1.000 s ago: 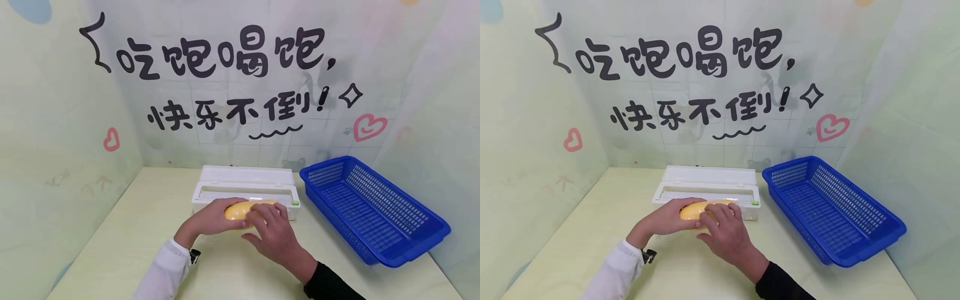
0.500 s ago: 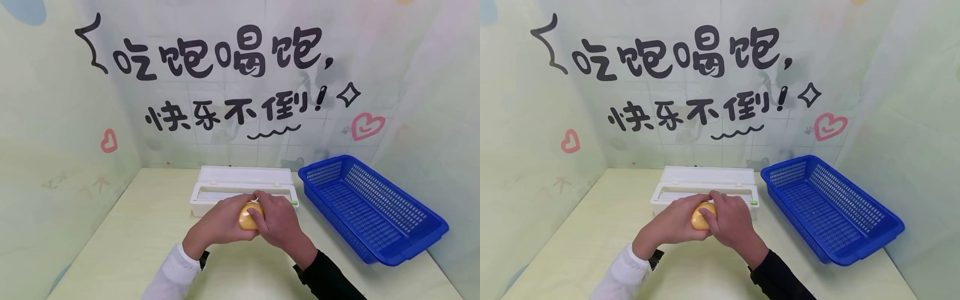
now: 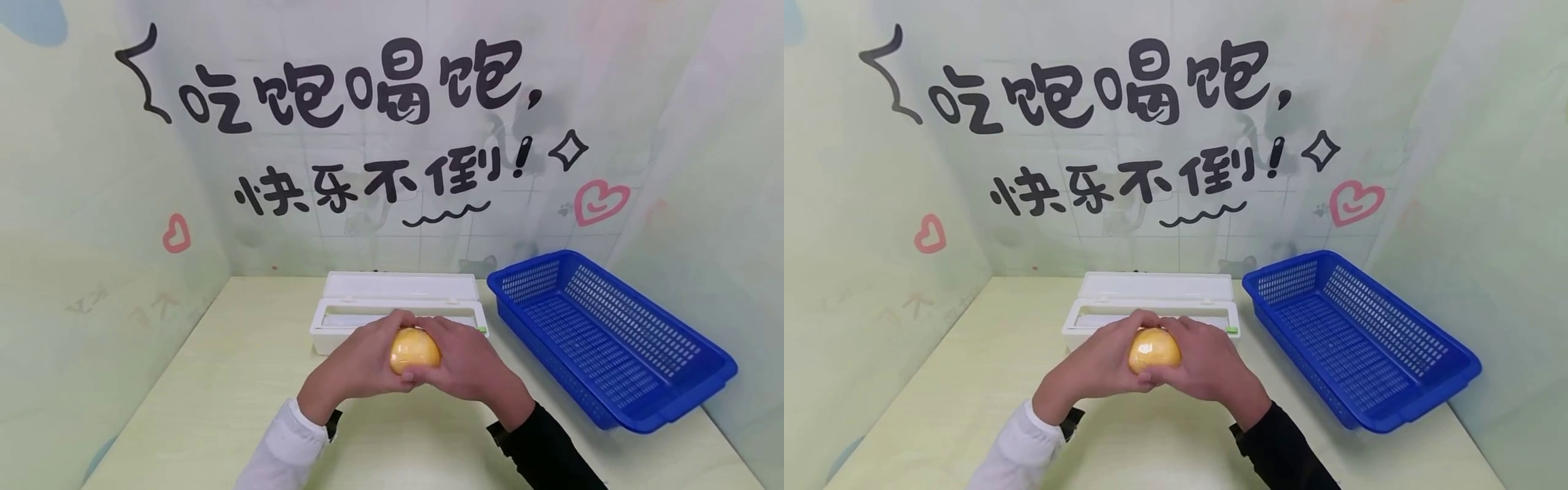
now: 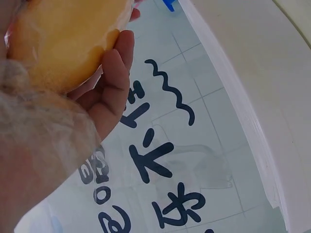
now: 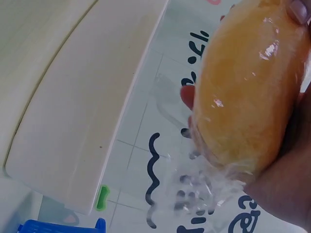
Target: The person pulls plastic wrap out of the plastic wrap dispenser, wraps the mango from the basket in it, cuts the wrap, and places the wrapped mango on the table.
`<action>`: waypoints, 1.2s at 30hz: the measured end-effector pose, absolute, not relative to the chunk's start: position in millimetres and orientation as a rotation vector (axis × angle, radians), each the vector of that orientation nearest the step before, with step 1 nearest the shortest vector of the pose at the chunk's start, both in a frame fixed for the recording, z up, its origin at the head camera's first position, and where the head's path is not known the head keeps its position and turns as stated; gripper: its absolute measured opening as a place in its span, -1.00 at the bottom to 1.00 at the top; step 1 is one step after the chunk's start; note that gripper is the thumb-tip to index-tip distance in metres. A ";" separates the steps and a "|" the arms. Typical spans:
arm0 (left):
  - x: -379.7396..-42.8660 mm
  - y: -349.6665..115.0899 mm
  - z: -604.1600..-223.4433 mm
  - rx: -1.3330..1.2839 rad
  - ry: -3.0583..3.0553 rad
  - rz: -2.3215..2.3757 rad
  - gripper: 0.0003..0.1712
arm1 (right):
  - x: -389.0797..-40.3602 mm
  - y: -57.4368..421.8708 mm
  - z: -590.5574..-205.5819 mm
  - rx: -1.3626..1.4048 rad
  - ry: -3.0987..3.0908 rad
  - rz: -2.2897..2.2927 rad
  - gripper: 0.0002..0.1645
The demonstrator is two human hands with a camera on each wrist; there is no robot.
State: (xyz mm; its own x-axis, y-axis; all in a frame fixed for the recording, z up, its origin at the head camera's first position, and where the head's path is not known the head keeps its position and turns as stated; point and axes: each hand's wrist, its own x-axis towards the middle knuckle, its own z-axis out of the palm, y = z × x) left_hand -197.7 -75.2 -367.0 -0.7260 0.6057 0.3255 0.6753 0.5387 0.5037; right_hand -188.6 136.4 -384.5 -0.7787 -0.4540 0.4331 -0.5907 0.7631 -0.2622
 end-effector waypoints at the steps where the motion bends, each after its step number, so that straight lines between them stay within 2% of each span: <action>1: -197.3 -74.7 -366.2 -1.114 -2.633 -0.930 -0.14 | -189.7 136.9 -384.8 0.783 -2.594 0.520 -0.13; 4: -195.1 -72.4 -362.0 -1.107 -2.555 -0.877 -0.02 | -192.2 137.1 -385.6 0.713 -2.524 0.406 -0.08; 6: -193.6 -68.5 -359.6 -1.076 -2.493 -0.859 -0.03 | -193.0 136.7 -385.9 0.684 -2.475 0.341 -0.13; 9: -192.9 -60.9 -360.2 -1.039 -2.388 -0.861 -0.20 | -192.2 134.3 -384.8 0.692 -2.400 0.298 -0.23; 12: -197.0 -53.8 -367.8 -1.014 -2.266 -0.912 -0.42 | -191.3 132.3 -384.7 0.694 -2.310 0.294 -0.23; 20: -211.5 -45.7 -386.9 -0.991 -1.831 -1.344 -0.62 | -188.4 126.7 -385.3 0.651 -2.184 0.449 0.05; 29: -202.6 -33.6 -396.3 -0.687 -1.572 -1.889 -0.46 | -178.0 114.6 -389.3 0.570 -2.294 0.514 0.02; 36: -201.6 -31.1 -394.4 -0.587 -1.538 -2.065 -0.46 | -176.7 110.3 -394.3 0.556 -2.323 0.522 0.04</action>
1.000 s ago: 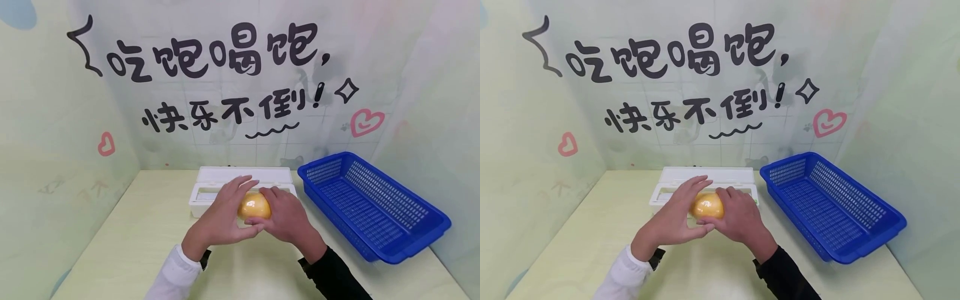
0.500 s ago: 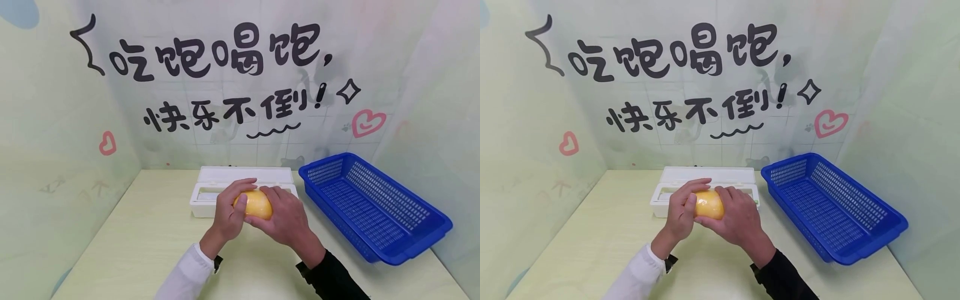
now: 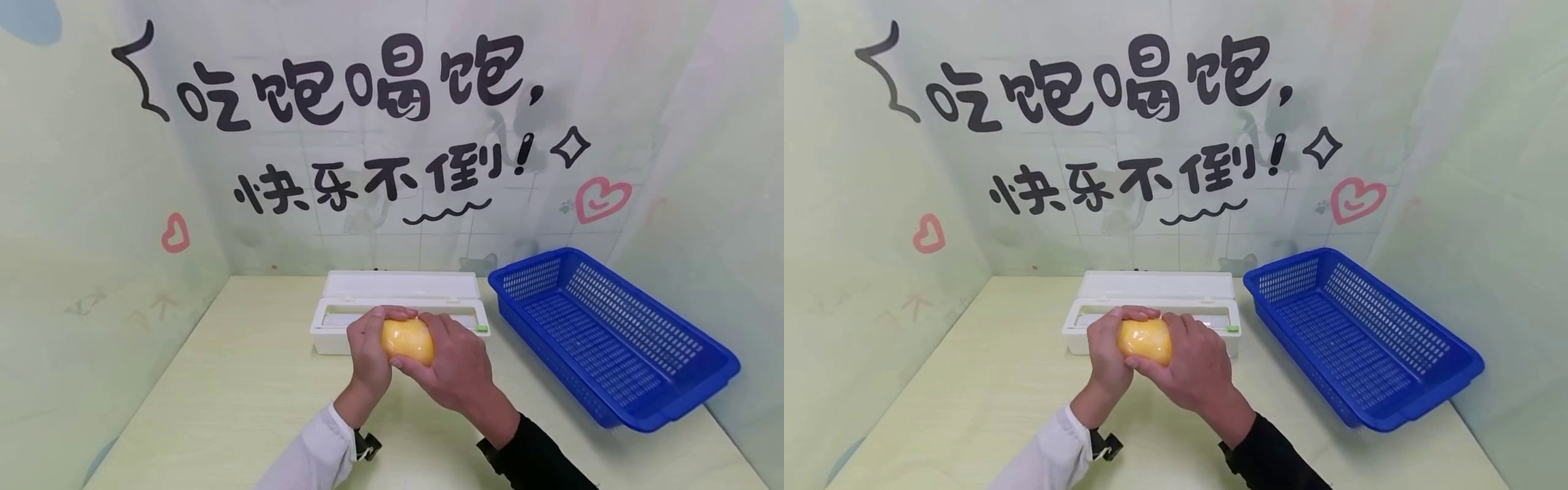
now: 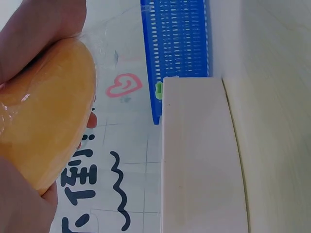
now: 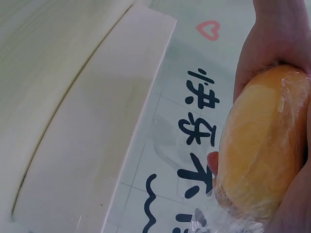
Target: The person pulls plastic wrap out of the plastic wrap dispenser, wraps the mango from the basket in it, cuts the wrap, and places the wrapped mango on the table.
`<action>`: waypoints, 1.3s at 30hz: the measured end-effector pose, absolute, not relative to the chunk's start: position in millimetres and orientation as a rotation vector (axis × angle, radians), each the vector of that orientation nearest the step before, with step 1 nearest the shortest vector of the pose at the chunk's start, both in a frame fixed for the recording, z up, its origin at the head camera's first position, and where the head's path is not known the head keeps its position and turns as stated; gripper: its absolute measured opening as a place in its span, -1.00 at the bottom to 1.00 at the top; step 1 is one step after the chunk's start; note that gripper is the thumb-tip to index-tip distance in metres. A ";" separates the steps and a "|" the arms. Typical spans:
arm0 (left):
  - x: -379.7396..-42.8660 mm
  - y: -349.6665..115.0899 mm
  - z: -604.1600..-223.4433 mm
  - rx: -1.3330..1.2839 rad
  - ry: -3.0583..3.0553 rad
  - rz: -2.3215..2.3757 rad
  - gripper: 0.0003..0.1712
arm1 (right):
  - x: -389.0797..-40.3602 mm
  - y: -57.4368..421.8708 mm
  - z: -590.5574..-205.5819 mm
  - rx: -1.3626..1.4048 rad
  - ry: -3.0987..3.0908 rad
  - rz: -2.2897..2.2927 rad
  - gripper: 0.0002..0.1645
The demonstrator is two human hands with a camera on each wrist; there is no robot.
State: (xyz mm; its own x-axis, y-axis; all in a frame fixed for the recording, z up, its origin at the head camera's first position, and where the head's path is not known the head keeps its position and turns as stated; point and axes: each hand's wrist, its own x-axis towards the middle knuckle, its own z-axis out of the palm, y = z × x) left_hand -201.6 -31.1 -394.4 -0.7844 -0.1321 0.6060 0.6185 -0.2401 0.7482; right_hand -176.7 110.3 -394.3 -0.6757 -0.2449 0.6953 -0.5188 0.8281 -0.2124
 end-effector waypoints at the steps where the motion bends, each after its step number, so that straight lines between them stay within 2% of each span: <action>1: -202.2 -31.8 -394.1 -0.586 -1.558 -2.059 -0.47 | -177.2 110.5 -394.8 0.562 -2.329 0.520 0.03; 8: -206.2 -44.0 -383.5 -0.563 -2.030 -1.817 -0.74 | -187.5 120.8 -394.4 0.600 -2.301 0.414 0.05; 9: -205.8 -46.0 -380.9 -0.526 -2.125 -1.760 -0.72 | -189.2 122.5 -393.8 0.600 -2.297 0.383 0.07; 13: -204.5 -50.4 -376.3 -0.413 -2.444 -1.618 -0.46 | -192.1 127.7 -391.9 0.624 -2.327 0.296 0.18; 17: -205.9 -49.9 -379.3 -0.435 -2.527 -1.599 -0.44 | -190.5 131.4 -389.0 0.663 -2.407 0.329 0.23; 20: -205.8 -48.9 -380.2 -0.447 -2.477 -1.623 -0.51 | -189.0 134.4 -384.7 0.639 -2.402 0.433 0.12; 26: -201.2 -47.0 -374.1 -0.450 -2.387 -1.718 -0.54 | -197.2 139.3 -383.1 0.502 -2.180 0.611 -0.35; 31: -198.7 -46.1 -373.8 -0.411 -2.336 -1.805 -0.54 | -206.7 141.6 -390.2 0.407 -2.060 0.943 -0.64; 35: -200.4 -43.7 -378.2 -0.374 -2.284 -1.889 -0.55 | -211.1 139.4 -391.4 0.273 -1.961 1.418 -0.76; 39: -201.0 -36.9 -385.5 -0.314 -2.251 -1.903 -0.55 | -213.7 134.6 -392.7 0.065 -1.814 1.923 -0.69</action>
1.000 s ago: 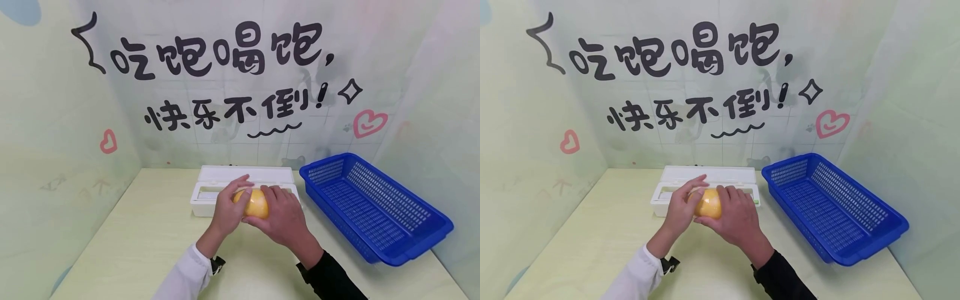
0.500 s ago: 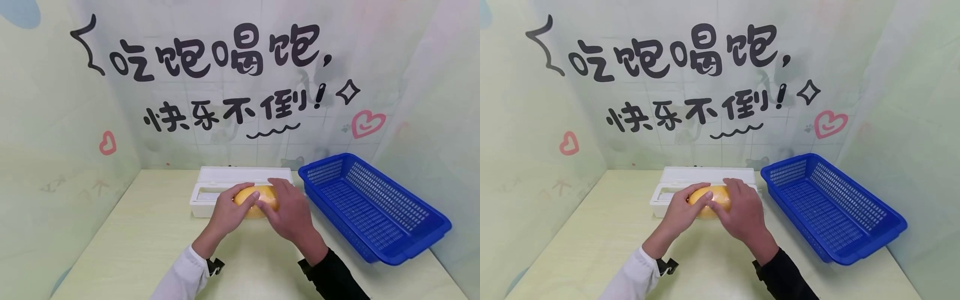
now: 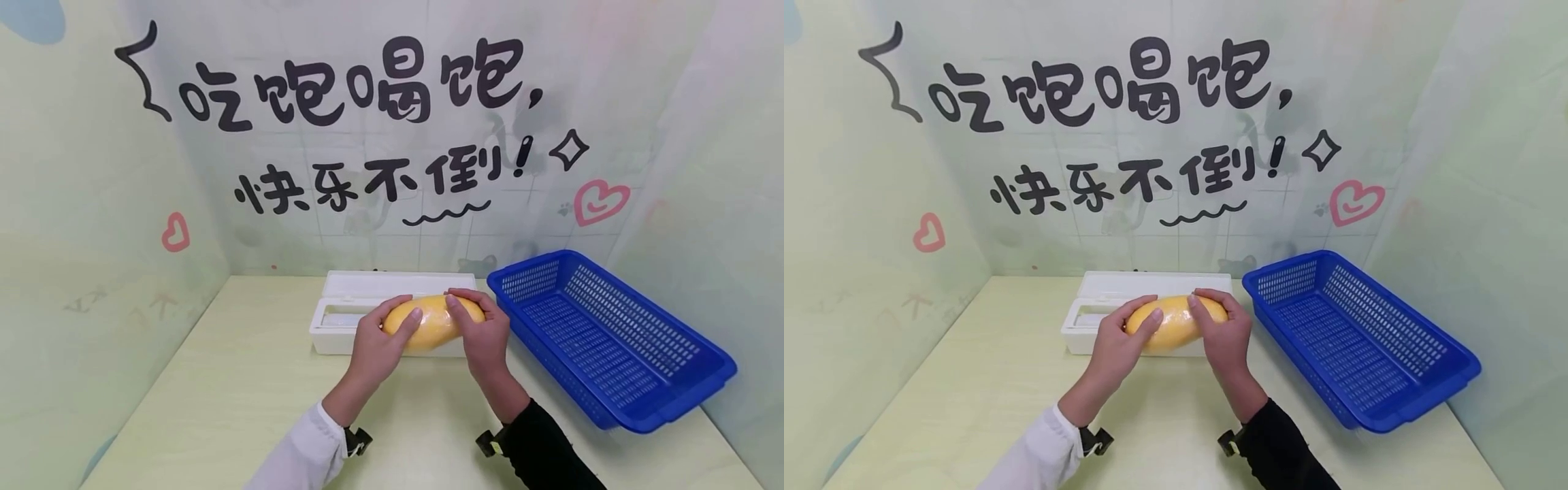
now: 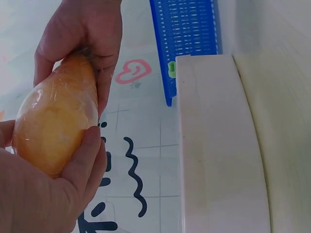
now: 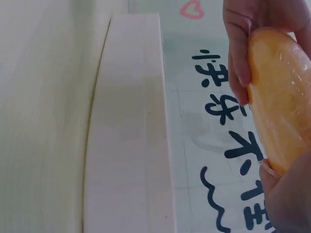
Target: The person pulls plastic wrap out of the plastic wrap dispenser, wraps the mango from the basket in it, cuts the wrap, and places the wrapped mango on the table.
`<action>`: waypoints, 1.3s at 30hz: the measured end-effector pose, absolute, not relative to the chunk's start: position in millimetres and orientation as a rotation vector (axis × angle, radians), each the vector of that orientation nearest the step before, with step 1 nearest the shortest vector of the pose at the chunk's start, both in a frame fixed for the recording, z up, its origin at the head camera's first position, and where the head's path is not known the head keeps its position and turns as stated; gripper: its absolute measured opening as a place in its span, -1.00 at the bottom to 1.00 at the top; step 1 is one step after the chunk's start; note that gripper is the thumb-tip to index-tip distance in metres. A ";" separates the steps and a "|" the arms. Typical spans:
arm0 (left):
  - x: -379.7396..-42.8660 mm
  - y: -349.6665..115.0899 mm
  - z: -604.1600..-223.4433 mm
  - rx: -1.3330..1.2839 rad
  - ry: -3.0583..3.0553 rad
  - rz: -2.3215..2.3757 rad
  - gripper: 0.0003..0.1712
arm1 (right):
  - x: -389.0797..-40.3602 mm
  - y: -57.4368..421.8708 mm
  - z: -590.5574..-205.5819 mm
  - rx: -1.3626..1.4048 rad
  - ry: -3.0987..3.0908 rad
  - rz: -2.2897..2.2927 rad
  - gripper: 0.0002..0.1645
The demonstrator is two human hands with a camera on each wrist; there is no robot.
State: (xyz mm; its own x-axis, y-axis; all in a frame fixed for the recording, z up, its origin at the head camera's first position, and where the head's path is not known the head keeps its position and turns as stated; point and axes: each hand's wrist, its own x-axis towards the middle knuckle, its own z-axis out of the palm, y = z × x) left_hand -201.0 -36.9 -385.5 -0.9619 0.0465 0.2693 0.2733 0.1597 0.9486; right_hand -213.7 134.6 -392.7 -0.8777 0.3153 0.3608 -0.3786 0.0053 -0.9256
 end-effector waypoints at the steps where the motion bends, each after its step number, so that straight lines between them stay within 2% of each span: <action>1: -201.0 -34.3 -388.2 -0.299 -2.246 -1.897 -0.55 | -214.1 133.6 -393.0 0.014 -1.772 2.025 -0.65; 5: -199.8 -24.3 -399.3 -0.245 -2.208 -1.856 -0.55 | -214.4 128.8 -394.5 -0.151 -1.652 2.292 -0.51; 11: -200.8 -17.5 -405.6 -0.189 -2.099 -1.710 -0.63 | -215.1 118.9 -400.1 -0.323 -1.663 2.339 -0.57; 15: -203.3 -19.2 -406.8 -0.176 -2.091 -1.670 -0.70 | -215.8 114.3 -403.0 -0.360 -1.709 2.278 -0.54; 19: -206.1 -23.0 -405.2 -0.185 -2.124 -1.667 -0.69 | -214.7 116.0 -403.0 -0.348 -1.791 2.218 -0.54; 22: -208.5 -28.8 -399.9 -0.215 -2.188 -1.670 -0.65 | -212.4 121.6 -399.4 -0.216 -1.890 2.157 -0.57; 25: -209.8 -38.3 -390.6 -0.267 -2.285 -1.699 -0.57 | -209.6 129.5 -393.9 0.032 -1.977 2.101 -0.62; 30: -207.7 -58.0 -373.2 -0.458 -2.443 -1.824 -0.30 | -203.6 142.2 -385.0 0.414 -2.024 2.062 -0.44; 34: -202.8 -70.6 -360.7 -0.607 -2.535 -1.767 -0.13 | -200.0 147.9 -377.9 0.555 -2.044 2.051 -0.40; 39: -197.8 -82.3 -350.9 -0.693 -2.591 -1.580 -0.12 | -198.2 158.4 -369.3 0.618 -2.262 1.819 -0.42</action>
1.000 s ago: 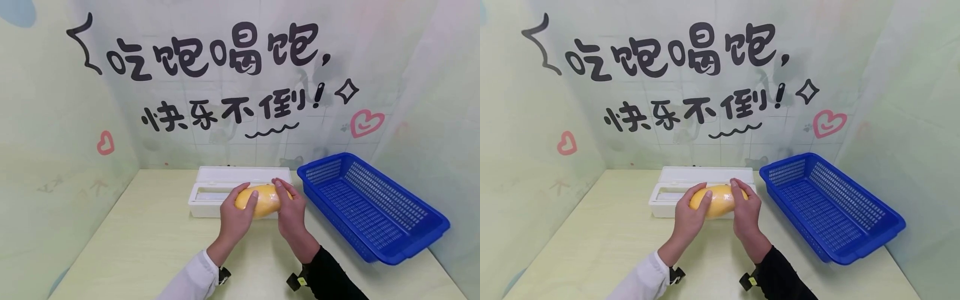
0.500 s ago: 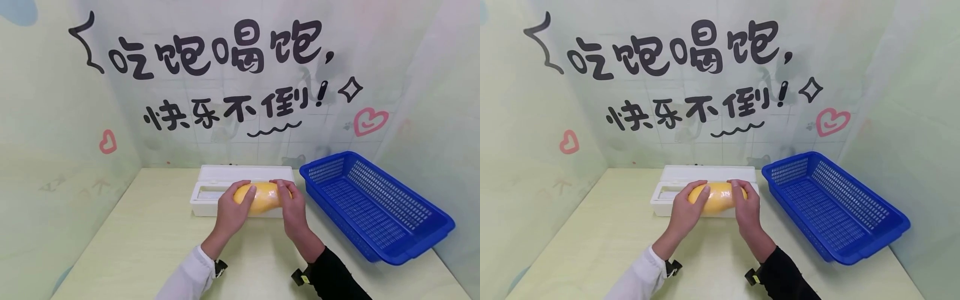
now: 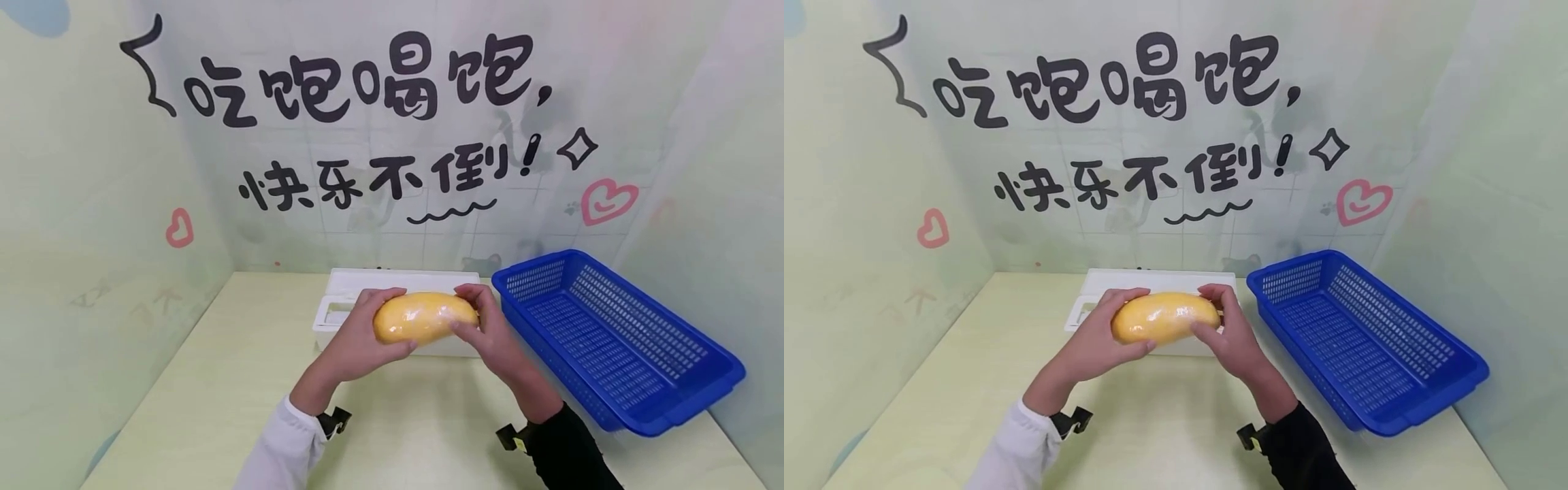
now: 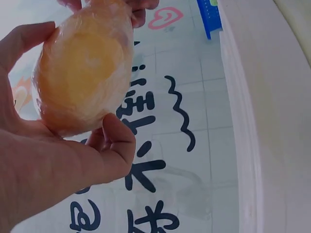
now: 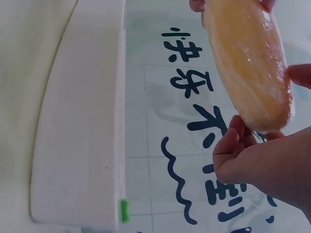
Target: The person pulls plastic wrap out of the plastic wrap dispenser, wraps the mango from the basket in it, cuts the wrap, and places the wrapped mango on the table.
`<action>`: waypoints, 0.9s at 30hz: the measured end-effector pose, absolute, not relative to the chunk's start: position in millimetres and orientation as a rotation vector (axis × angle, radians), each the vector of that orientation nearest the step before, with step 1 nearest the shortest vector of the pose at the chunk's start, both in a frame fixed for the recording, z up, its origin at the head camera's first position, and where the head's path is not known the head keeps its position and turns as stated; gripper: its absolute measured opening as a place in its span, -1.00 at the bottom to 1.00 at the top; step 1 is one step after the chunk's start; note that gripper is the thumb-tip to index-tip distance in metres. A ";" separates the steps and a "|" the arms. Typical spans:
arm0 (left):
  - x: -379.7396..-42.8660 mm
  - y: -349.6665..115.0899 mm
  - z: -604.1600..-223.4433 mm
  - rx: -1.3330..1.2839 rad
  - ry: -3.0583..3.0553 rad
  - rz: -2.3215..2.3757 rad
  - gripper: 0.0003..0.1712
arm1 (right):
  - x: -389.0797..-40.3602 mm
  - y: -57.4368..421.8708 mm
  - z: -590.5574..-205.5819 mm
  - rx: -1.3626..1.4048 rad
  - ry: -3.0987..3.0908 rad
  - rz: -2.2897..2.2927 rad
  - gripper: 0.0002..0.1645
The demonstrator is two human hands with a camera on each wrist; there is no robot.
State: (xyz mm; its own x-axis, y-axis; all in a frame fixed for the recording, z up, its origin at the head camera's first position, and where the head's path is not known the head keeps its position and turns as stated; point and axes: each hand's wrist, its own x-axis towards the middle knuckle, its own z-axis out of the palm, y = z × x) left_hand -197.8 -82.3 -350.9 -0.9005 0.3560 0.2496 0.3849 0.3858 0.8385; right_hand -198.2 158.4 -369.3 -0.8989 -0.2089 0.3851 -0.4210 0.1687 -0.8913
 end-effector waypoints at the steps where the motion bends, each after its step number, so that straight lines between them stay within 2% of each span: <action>1: -197.0 -84.0 -349.6 -0.709 -2.592 -1.563 -0.11 | -196.5 162.2 -367.3 0.630 -2.325 1.723 -0.43; 7: -188.4 -92.0 -348.4 -0.829 -2.636 -1.428 -0.05 | -182.0 182.8 -361.2 0.733 -2.542 1.181 -0.46; 12: -185.5 -93.4 -359.2 -0.904 -2.695 -1.216 -0.15 | -174.7 183.2 -364.9 0.758 -2.624 0.942 -0.50; 19: -186.5 -88.6 -383.5 -0.922 -2.785 -0.972 -0.24 | -168.9 178.9 -378.8 0.702 -2.832 0.782 -0.55; 27: -186.9 -84.3 -405.5 -0.915 -2.852 -0.919 -0.28 | -174.6 175.5 -407.8 0.734 -2.875 0.802 -0.55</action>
State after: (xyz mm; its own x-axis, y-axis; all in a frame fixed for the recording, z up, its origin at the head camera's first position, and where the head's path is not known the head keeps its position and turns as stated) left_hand -186.9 -84.3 -405.5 -0.8293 0.5293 0.1791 0.5342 0.6571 0.5318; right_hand -174.6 175.5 -407.8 -0.8839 -0.4283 0.1877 -0.4636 0.7502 -0.4714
